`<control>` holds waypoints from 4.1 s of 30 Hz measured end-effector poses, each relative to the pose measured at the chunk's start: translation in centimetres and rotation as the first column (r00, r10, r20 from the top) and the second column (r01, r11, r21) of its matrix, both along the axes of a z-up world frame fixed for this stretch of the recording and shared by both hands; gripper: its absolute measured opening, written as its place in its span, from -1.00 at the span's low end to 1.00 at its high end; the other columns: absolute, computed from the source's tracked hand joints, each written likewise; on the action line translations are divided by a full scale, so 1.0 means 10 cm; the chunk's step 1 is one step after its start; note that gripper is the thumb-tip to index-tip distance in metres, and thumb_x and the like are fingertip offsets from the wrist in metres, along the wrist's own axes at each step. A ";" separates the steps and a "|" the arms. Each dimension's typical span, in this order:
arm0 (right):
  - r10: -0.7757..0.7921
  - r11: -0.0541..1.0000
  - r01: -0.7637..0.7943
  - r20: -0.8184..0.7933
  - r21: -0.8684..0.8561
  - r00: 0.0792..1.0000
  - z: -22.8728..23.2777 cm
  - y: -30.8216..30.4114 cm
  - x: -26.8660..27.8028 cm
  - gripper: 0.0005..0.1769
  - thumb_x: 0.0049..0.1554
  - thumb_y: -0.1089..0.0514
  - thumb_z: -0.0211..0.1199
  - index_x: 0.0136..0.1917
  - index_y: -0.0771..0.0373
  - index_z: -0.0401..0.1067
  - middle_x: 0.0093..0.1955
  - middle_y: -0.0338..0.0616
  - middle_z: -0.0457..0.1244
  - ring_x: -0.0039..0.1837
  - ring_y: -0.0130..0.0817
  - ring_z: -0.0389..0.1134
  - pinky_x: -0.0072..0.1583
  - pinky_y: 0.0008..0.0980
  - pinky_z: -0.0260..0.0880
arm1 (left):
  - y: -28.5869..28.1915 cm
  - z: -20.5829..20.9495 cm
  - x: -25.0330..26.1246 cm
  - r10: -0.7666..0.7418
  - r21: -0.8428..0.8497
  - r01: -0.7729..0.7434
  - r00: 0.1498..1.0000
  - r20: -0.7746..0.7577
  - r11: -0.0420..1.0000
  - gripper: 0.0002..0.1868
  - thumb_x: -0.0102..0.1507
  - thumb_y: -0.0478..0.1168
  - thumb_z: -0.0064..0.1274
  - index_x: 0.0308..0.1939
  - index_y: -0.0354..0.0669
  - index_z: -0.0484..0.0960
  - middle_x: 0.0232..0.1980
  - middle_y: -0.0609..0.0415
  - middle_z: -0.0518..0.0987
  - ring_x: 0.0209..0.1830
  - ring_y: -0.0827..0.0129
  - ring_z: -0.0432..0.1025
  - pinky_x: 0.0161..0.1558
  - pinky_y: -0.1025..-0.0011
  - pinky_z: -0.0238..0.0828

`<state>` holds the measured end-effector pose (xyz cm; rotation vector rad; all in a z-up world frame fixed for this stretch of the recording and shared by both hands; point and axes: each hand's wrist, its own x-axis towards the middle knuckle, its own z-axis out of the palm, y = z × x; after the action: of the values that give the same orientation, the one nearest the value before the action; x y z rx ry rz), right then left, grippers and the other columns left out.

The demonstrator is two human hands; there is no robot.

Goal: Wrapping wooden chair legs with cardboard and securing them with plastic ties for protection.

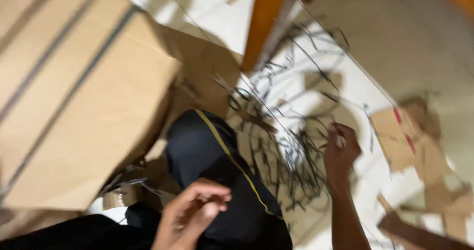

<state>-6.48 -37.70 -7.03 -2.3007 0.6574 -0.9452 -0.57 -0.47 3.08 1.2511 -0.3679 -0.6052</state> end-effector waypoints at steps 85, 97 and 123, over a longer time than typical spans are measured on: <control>0.878 0.347 -0.872 0.207 0.345 0.431 1.74 3.80 5.64 -0.75 0.07 0.12 0.17 -0.43 0.17 0.41 -0.63 -0.28 0.07 -0.57 -0.55 0.04 -0.43 -0.56 0.01 | 1.02 -0.16 5.17 0.639 -0.103 -0.887 0.240 0.731 0.451 -0.29 0.11 -0.31 0.22 0.24 -0.26 0.16 0.02 -0.17 0.24 0.22 -0.30 0.27 0.30 -0.03 0.26; 0.837 0.253 -0.903 0.389 0.348 0.384 1.63 3.90 5.60 -0.27 0.11 -0.03 0.57 0.34 0.42 0.34 0.21 0.17 0.35 0.27 -0.17 0.36 0.29 -0.09 0.44 | 1.24 0.16 5.02 0.775 -0.441 -0.745 0.613 -0.156 0.501 -0.39 0.12 -0.20 -0.19 0.30 -0.19 0.39 0.16 -0.09 0.46 0.17 0.13 0.37 0.18 0.10 0.44; 0.867 0.208 -0.944 0.398 0.255 0.299 1.87 3.86 5.16 -0.75 0.32 0.29 -0.06 0.07 0.40 0.44 -0.14 0.02 0.37 -0.10 -0.37 0.45 -0.03 -0.42 0.55 | 1.31 0.24 4.95 0.871 -0.523 -0.824 -0.078 0.485 0.217 -0.86 0.38 -0.16 -0.12 -0.21 -0.04 0.52 -0.33 0.15 0.63 -0.31 0.36 0.59 -0.26 0.44 0.56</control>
<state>45.08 0.85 11.68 -1.6263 -0.5851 -0.2834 48.91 12.61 5.46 1.3200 -0.1256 1.1614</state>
